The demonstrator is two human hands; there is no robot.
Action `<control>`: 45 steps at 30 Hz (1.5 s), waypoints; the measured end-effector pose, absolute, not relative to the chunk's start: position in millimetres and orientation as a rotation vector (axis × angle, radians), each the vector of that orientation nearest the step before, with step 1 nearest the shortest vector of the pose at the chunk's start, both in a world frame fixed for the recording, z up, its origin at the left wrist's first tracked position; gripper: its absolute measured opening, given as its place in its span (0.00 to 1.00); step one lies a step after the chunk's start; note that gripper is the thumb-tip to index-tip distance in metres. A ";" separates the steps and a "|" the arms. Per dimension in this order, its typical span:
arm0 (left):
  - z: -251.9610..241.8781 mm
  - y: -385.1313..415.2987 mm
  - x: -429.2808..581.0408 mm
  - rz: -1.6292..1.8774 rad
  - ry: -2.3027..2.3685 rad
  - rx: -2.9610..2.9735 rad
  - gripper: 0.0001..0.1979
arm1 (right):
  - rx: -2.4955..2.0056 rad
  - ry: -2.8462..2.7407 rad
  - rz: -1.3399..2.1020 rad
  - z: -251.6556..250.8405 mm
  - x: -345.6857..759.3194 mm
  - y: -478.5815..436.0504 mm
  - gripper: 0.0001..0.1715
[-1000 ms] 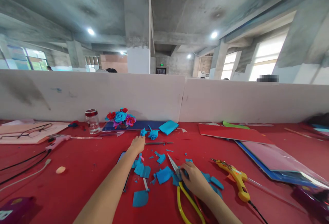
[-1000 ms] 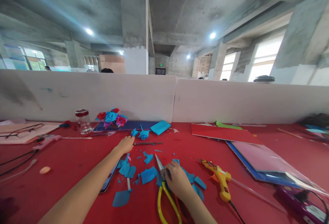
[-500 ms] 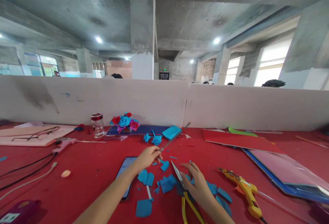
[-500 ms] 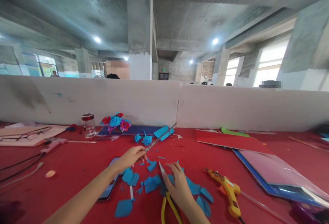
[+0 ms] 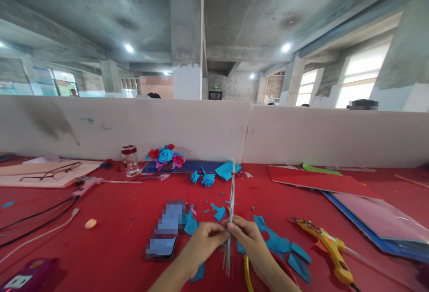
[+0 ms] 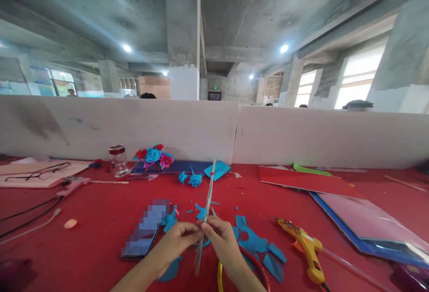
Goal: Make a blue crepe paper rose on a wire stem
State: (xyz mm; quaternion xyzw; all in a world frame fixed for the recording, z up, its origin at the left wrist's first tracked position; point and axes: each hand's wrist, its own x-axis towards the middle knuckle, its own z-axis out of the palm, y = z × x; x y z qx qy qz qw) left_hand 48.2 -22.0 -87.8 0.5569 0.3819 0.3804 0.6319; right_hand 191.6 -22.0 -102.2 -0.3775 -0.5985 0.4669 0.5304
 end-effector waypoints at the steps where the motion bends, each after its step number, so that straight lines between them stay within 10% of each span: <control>1: -89.2 -21.4 47.2 0.860 0.914 1.339 0.13 | -0.920 -1.397 1.127 -105.0 193.3 -22.7 0.15; 45: -89.0 -28.9 44.6 0.651 1.309 2.230 0.13 | -1.024 -0.992 1.166 -105.3 212.0 -18.2 0.18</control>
